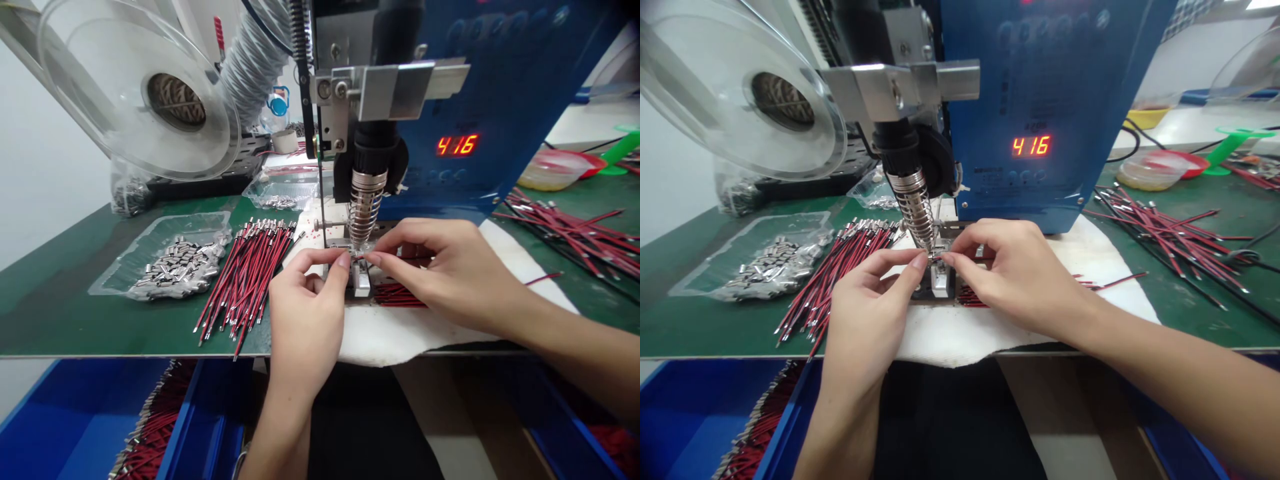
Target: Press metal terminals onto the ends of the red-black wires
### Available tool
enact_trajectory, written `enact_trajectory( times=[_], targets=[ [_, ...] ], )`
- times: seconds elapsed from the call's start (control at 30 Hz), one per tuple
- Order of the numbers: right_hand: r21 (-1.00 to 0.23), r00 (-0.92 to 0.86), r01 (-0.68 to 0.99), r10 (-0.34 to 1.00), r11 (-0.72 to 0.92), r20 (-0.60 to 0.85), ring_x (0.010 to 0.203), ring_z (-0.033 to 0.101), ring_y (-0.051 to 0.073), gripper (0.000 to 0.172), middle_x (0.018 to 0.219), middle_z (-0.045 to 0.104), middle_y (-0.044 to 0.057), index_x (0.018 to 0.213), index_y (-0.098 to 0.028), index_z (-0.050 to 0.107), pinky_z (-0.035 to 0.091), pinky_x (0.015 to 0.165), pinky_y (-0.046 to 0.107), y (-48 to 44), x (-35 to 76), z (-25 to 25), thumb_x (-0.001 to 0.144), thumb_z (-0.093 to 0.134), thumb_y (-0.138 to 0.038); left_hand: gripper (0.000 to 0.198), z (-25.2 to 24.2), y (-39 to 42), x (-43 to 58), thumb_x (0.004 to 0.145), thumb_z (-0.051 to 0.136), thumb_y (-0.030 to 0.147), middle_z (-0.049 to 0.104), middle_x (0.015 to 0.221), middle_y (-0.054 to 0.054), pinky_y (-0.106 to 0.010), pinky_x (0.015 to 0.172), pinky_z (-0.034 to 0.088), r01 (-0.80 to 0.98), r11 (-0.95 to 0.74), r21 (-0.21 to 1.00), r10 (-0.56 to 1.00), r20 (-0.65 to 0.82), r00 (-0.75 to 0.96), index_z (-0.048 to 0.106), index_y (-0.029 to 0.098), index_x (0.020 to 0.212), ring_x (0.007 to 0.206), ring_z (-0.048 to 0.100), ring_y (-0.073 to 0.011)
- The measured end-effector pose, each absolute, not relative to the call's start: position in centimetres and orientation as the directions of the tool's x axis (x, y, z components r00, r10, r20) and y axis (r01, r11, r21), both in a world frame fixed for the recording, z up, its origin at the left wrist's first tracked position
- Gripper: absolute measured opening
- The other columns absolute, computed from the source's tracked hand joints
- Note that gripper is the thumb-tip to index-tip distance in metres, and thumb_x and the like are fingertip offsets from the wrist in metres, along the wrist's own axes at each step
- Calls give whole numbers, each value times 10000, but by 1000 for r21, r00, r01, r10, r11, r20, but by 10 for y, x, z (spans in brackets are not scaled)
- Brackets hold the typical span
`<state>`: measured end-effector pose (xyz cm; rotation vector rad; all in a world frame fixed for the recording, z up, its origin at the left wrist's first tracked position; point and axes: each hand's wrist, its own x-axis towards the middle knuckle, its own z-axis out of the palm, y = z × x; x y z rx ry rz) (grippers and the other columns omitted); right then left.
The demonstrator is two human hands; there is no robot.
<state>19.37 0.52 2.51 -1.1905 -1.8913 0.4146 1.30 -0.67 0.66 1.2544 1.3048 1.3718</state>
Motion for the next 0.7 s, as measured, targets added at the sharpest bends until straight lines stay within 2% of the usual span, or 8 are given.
enact_trajectory(
  times=[0.7],
  targets=[
    [-629, -194, 597, 850, 498, 489, 596, 591, 166, 168, 760, 756, 11, 825, -239, 785, 486, 628, 344, 5, 195, 25, 956, 740, -335, 112, 8, -4, 13, 869, 841, 309, 460, 525, 47, -209, 563, 473, 58, -106, 993, 985, 113, -129, 823, 200, 888, 629, 626, -161]
  ],
)
